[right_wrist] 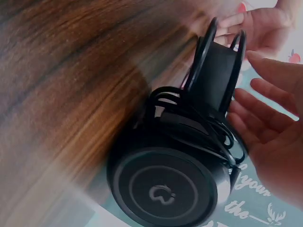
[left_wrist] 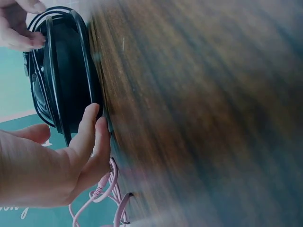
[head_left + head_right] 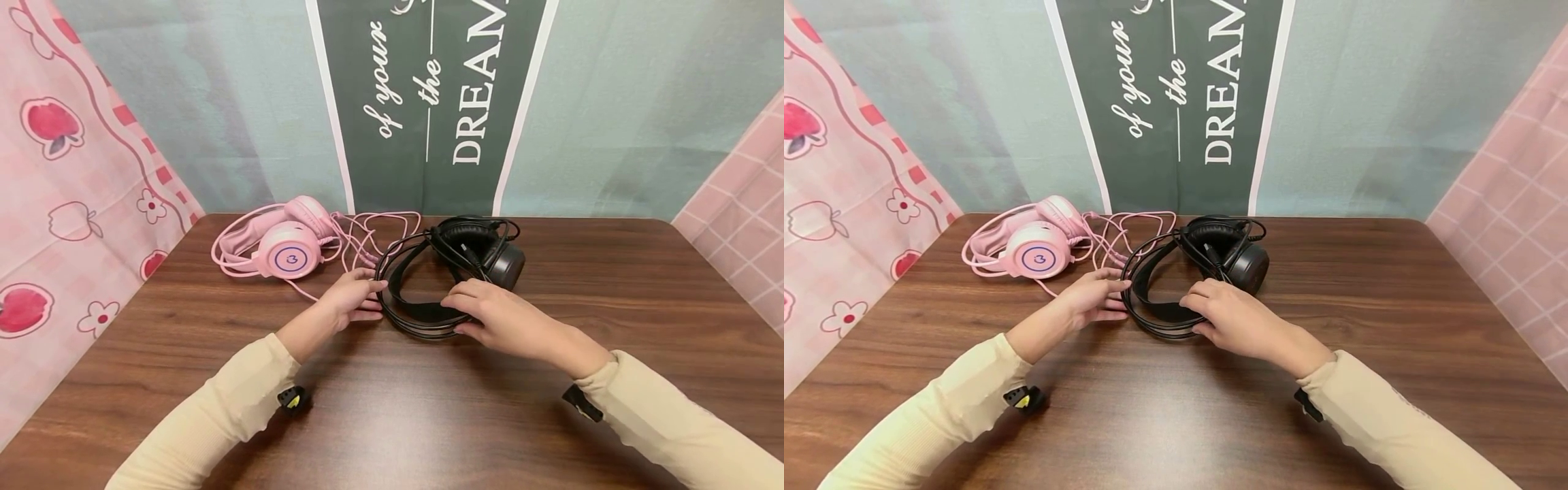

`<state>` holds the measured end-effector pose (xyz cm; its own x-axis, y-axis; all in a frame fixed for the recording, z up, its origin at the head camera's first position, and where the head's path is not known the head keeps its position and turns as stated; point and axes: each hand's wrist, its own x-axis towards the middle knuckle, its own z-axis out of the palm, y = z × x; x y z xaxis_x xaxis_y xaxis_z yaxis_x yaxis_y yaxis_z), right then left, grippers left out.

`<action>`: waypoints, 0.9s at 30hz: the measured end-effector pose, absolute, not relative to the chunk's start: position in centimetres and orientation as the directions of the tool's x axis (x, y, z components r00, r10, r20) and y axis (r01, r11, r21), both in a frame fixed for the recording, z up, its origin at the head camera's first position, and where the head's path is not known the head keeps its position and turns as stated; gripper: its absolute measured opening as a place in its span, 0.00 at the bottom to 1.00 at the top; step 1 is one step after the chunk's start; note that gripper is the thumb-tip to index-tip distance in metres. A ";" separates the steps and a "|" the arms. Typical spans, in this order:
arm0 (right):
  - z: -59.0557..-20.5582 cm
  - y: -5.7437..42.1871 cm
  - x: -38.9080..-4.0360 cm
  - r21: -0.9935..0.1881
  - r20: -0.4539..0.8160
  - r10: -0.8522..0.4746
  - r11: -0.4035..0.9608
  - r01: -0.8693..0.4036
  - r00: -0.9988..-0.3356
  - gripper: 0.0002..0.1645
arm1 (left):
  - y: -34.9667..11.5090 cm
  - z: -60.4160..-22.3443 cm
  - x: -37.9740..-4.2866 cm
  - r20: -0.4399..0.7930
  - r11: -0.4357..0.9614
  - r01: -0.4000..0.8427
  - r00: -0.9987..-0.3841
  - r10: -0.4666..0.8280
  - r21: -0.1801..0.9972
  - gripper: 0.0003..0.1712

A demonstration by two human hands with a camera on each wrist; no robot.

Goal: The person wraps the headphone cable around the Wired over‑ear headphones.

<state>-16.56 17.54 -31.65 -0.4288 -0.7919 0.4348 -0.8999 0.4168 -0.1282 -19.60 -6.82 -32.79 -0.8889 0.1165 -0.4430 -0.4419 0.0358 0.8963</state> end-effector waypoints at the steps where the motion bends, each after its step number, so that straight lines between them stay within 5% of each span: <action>1: -31.7 17.5 -16.6 -0.121 0.427 -0.788 0.437 -0.891 -0.444 0.21 | -6.8 -32.7 -19.6 -0.444 0.035 -0.443 -0.888 0.119 0.896 0.26; 16: -32.0 17.0 -16.6 -0.006 0.420 -0.784 0.501 -0.865 -0.457 0.14 | -7.4 -32.6 -19.5 -0.432 0.005 -0.439 -0.883 0.186 0.899 0.27; 27: -31.7 18.4 -17.4 -0.106 0.386 -0.715 0.594 -0.798 -0.583 0.16 | -7.5 -31.9 -19.1 -0.388 0.010 -0.395 -0.897 0.210 0.919 0.27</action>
<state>-17.37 18.37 -31.70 -0.5832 -0.7145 0.3864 -0.7977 0.5937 -0.1061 -19.10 -7.53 -31.92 -0.8974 0.2104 -0.3877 -0.3947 0.0096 0.9188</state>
